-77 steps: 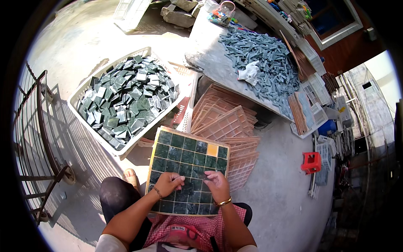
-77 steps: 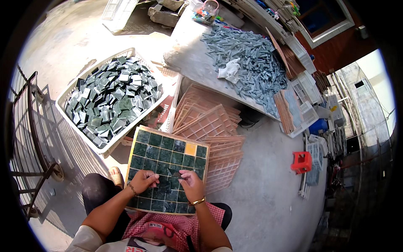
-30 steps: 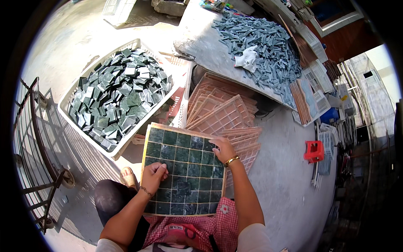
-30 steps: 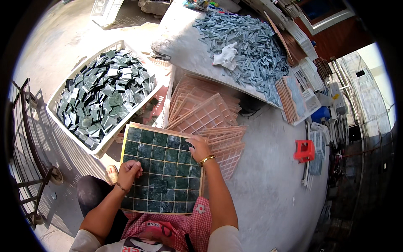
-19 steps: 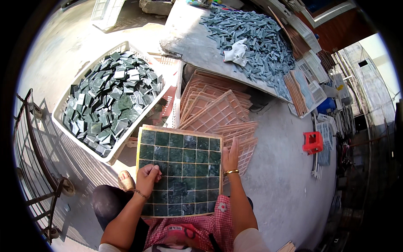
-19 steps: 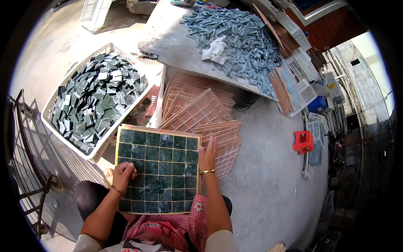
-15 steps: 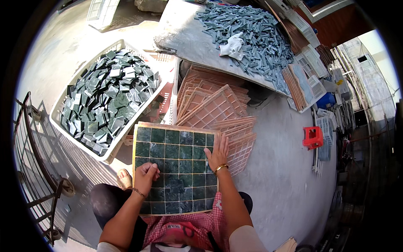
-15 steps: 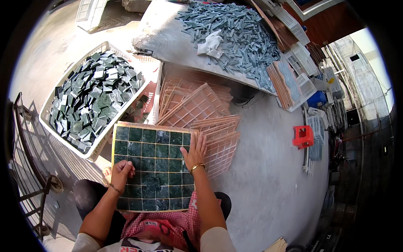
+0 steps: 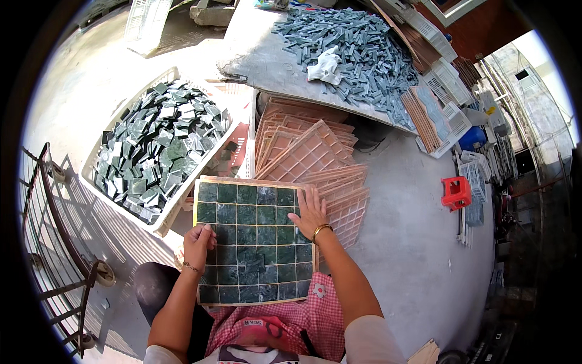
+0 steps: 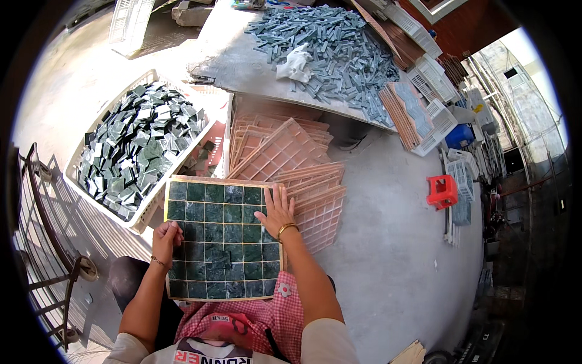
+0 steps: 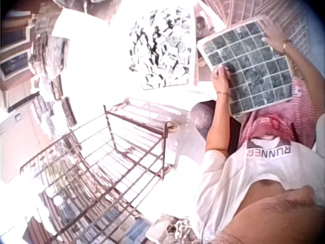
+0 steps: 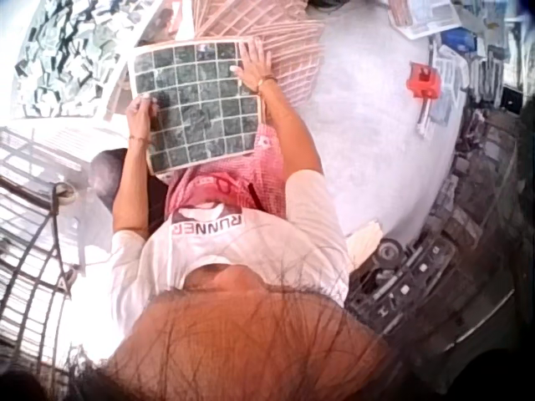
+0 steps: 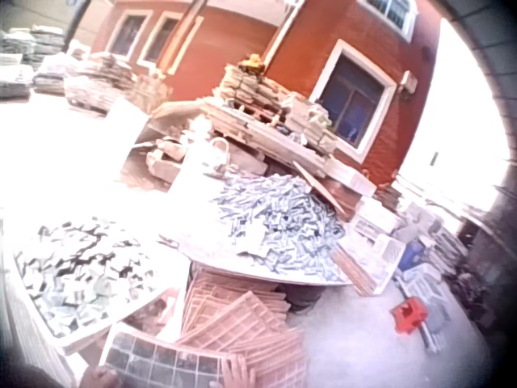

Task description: The person sits on the ground and places small green tiles into a grid on a yellow sheet. They pick tiles from a nearby white basket, arrange them into the grid, and occasionally wipe the surface with a cloth. The person flips the sheet to reveal the completed tile pattern.

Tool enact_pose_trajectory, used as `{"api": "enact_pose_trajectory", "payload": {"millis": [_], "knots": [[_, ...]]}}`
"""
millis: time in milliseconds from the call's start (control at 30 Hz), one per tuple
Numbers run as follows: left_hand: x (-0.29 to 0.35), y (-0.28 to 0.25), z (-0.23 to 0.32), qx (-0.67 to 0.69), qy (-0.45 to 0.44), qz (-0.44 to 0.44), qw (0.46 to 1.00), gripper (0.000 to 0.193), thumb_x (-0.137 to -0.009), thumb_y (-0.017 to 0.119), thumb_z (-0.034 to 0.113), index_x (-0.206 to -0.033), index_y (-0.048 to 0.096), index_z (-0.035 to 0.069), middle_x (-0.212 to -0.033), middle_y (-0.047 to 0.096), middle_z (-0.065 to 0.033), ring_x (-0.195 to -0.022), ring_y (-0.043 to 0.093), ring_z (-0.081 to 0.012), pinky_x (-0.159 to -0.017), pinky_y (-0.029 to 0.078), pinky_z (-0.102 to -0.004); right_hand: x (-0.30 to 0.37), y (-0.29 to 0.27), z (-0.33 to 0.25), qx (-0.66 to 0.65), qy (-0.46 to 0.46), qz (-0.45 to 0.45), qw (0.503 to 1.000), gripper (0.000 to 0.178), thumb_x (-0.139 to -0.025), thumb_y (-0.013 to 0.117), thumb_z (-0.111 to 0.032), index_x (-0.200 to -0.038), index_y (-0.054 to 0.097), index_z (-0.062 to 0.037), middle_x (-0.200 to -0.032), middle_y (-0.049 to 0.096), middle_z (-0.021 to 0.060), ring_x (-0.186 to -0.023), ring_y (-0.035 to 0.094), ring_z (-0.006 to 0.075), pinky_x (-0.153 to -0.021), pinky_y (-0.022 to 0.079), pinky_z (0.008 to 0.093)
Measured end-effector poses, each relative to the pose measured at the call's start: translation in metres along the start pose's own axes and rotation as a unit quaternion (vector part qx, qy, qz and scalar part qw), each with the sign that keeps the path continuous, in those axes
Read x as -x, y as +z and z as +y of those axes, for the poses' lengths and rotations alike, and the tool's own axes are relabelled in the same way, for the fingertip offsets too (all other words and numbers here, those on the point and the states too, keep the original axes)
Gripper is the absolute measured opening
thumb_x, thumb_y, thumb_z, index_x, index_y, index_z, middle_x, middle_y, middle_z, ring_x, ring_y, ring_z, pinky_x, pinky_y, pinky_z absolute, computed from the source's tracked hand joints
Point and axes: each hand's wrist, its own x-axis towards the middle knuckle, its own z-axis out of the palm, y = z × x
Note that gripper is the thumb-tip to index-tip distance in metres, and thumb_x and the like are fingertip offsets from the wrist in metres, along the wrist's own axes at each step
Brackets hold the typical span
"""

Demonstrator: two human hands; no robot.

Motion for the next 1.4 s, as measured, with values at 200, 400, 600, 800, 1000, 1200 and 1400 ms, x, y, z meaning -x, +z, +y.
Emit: {"api": "enact_pose_trajectory", "payload": {"millis": [200, 400, 600, 800, 1000, 1200, 1400], "knots": [[-0.006, -0.034, -0.001, 0.065, 0.02, 0.057, 0.996, 0.027, -0.091, 0.046, 0.024, -0.074, 0.055, 0.006, -0.06, 0.051, 0.0007, -0.054, 0.049, -0.0065, -0.048, 0.038, -0.0178, 0.047, -0.007, -0.059, -0.045, -0.131, 0.102, 0.985, 0.079, -0.077, 0.055, -0.05, -0.136, 0.024, -0.0078, -0.143, 0.014, 0.0178, -0.131, 0.01, 0.0387, -0.104, 0.011, 0.051], [0.009, -0.03, 0.004, 0.022, 0.01, -0.043, 0.999, 0.023, -0.09, 0.046, 0.021, -0.081, 0.058, 0.004, -0.065, 0.054, 0.0012, -0.062, 0.052, -0.0064, -0.055, 0.04, -0.0189, 0.103, 0.03, -0.096, -0.101, -0.266, 0.102, 0.953, 0.061, -0.064, 0.072, -0.031, -0.113, 0.05, -0.0018, -0.124, 0.041, 0.0164, -0.118, 0.033, 0.035, -0.093, 0.031, 0.0472], [0.045, -0.015, 0.0, -0.162, 0.033, -0.196, 0.967, 0.028, -0.083, 0.058, 0.022, -0.099, 0.054, -0.001, -0.079, 0.06, -0.0078, -0.073, 0.058, -0.0143, -0.066, 0.047, -0.0278, 0.105, 0.009, -0.13, -0.165, -0.191, 0.156, 0.955, 0.053, -0.062, 0.072, -0.019, -0.108, 0.051, -0.0008, -0.105, 0.052, 0.0132, -0.097, 0.049, 0.0311, -0.081, 0.042, 0.0383], [0.027, -0.015, -0.006, -0.018, -0.007, -0.146, 0.989, 0.017, -0.088, 0.047, 0.011, -0.101, 0.049, 0.001, -0.082, 0.059, -0.0097, -0.061, 0.06, -0.0154, -0.052, 0.049, -0.0249, 0.107, -0.031, -0.17, -0.257, -0.221, 0.173, 0.925, 0.062, -0.064, 0.074, -0.023, -0.115, 0.049, -0.0007, -0.112, 0.052, 0.0177, -0.103, 0.05, 0.034, -0.087, 0.042, 0.0376], [-0.071, -0.104, 0.008, 0.261, -0.034, 0.147, 0.954, 0.025, -0.086, 0.046, 0.011, -0.11, 0.046, 0.004, -0.088, 0.057, -0.0107, -0.068, 0.059, -0.0194, -0.056, 0.05, -0.0278, 0.14, -0.021, -0.093, -0.185, -0.093, 0.174, 0.963, 0.055, -0.075, 0.066, -0.025, -0.121, 0.045, -0.0015, -0.121, 0.048, 0.0187, -0.111, 0.047, 0.0338, -0.09, 0.04, 0.0393], [-0.047, -0.158, 0.043, -0.033, 0.092, 0.127, 0.987, 0.051, -0.081, 0.056, 0.014, -0.126, 0.037, -0.002, -0.11, 0.053, -0.0161, -0.093, 0.057, -0.0231, -0.078, 0.047, -0.0326, 0.2, 0.004, 0.009, -0.084, 0.079, 0.215, 0.97, 0.061, -0.075, 0.063, -0.033, -0.122, 0.043, 0.0012, -0.124, 0.043, 0.024, -0.115, 0.04, 0.0385, -0.095, 0.035, 0.0439], [0.118, -0.175, 0.03, -0.363, 0.154, 0.036, 0.918, 0.04, -0.07, 0.057, 0.003, -0.109, 0.052, -0.001, -0.115, 0.049, -0.0159, -0.111, 0.046, -0.0276, -0.096, 0.034, -0.0345, 0.228, 0.006, 0.034, 0.01, 0.232, 0.021, 0.972, 0.051, -0.073, 0.059, -0.042, -0.112, 0.055, -0.0086, -0.121, 0.048, 0.0164, -0.113, 0.042, 0.0364, -0.089, 0.036, 0.0512]]}}
